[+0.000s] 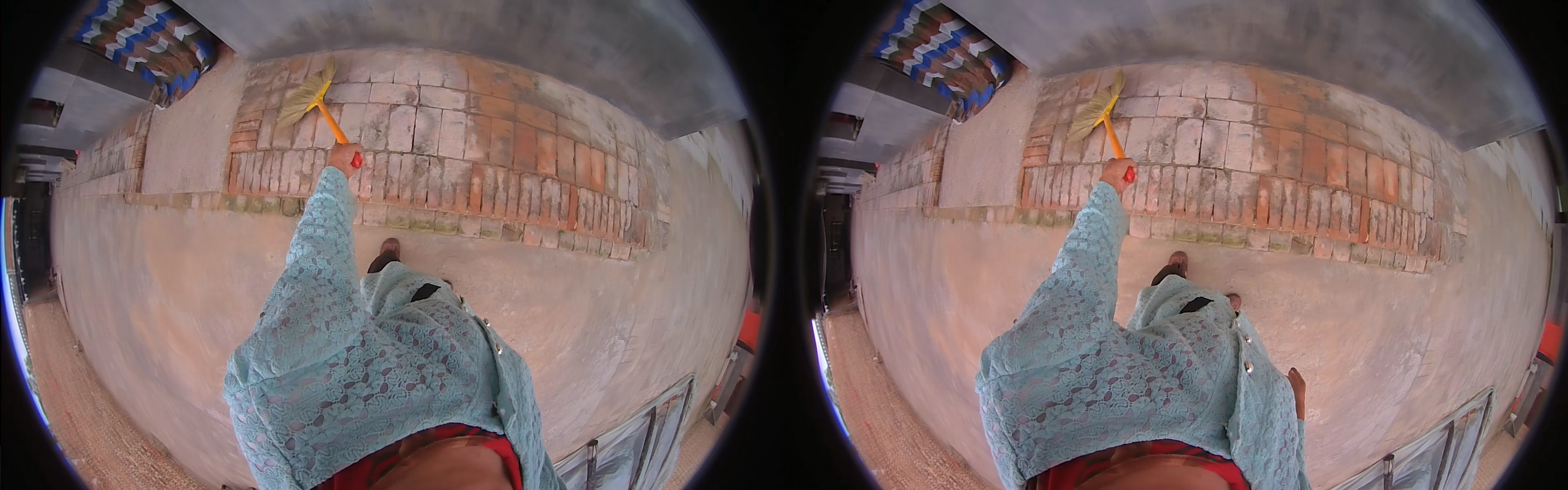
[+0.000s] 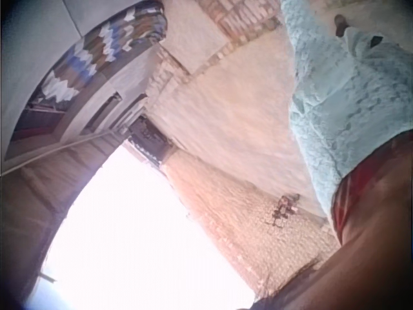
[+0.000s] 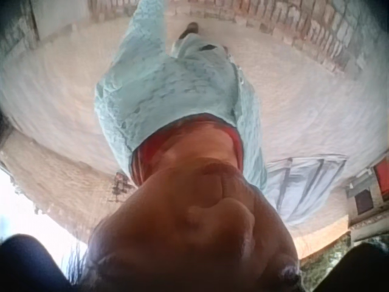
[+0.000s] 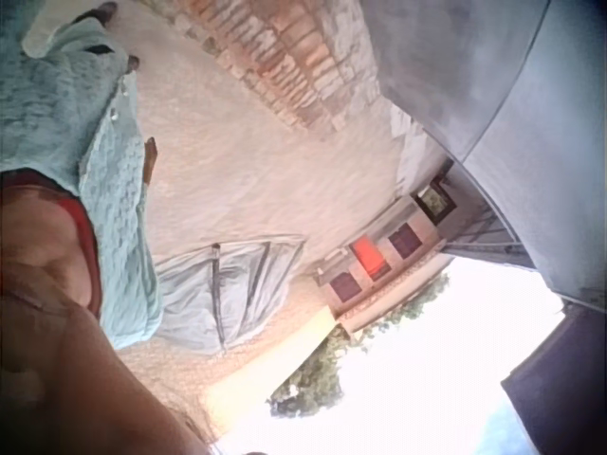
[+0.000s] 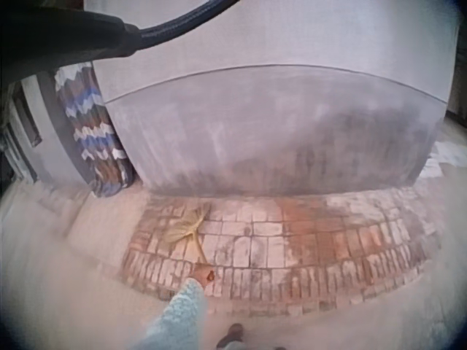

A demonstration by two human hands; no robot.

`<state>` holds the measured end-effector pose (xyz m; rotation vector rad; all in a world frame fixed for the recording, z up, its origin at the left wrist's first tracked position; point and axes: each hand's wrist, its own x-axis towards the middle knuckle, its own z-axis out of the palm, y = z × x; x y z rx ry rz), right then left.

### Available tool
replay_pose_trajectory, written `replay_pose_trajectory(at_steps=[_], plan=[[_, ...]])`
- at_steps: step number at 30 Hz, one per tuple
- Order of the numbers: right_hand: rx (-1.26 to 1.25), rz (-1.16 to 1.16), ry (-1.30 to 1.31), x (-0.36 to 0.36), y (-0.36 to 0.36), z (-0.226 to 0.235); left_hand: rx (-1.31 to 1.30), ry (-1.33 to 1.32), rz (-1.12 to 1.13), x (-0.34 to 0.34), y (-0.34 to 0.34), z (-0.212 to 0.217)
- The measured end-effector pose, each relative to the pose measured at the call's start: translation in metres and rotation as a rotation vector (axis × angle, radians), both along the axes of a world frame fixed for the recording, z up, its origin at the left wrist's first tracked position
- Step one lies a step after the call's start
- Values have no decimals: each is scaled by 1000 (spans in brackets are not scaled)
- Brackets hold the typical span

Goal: The person sweeps a paved outdoor courtyard using a yellow broom. They move debris and dust across the concrete and brick surfaces, working around a parked scooter and a covered pile of materials.

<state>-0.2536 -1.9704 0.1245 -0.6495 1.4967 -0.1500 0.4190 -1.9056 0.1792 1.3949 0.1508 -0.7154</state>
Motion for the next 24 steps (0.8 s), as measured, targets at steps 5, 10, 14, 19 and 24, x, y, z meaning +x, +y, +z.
replay_pose_trajectory(at_steps=[5,10,14,19,24], plan=[[10,-15,-58,1,7,-11,151,-18,-302,-44,-40,-9],[3,-13,-126,12,5,-19,227,-104,-466,-114,-57,-8],[-11,-36,-172,12,10,-28,308,-196,-826,-169,-52,-5],[-28,-68,-247,0,15,-54,265,-70,-1108,-223,-17,-2],[-78,-182,-273,25,13,-23,184,66,-1252,-245,17,23]])
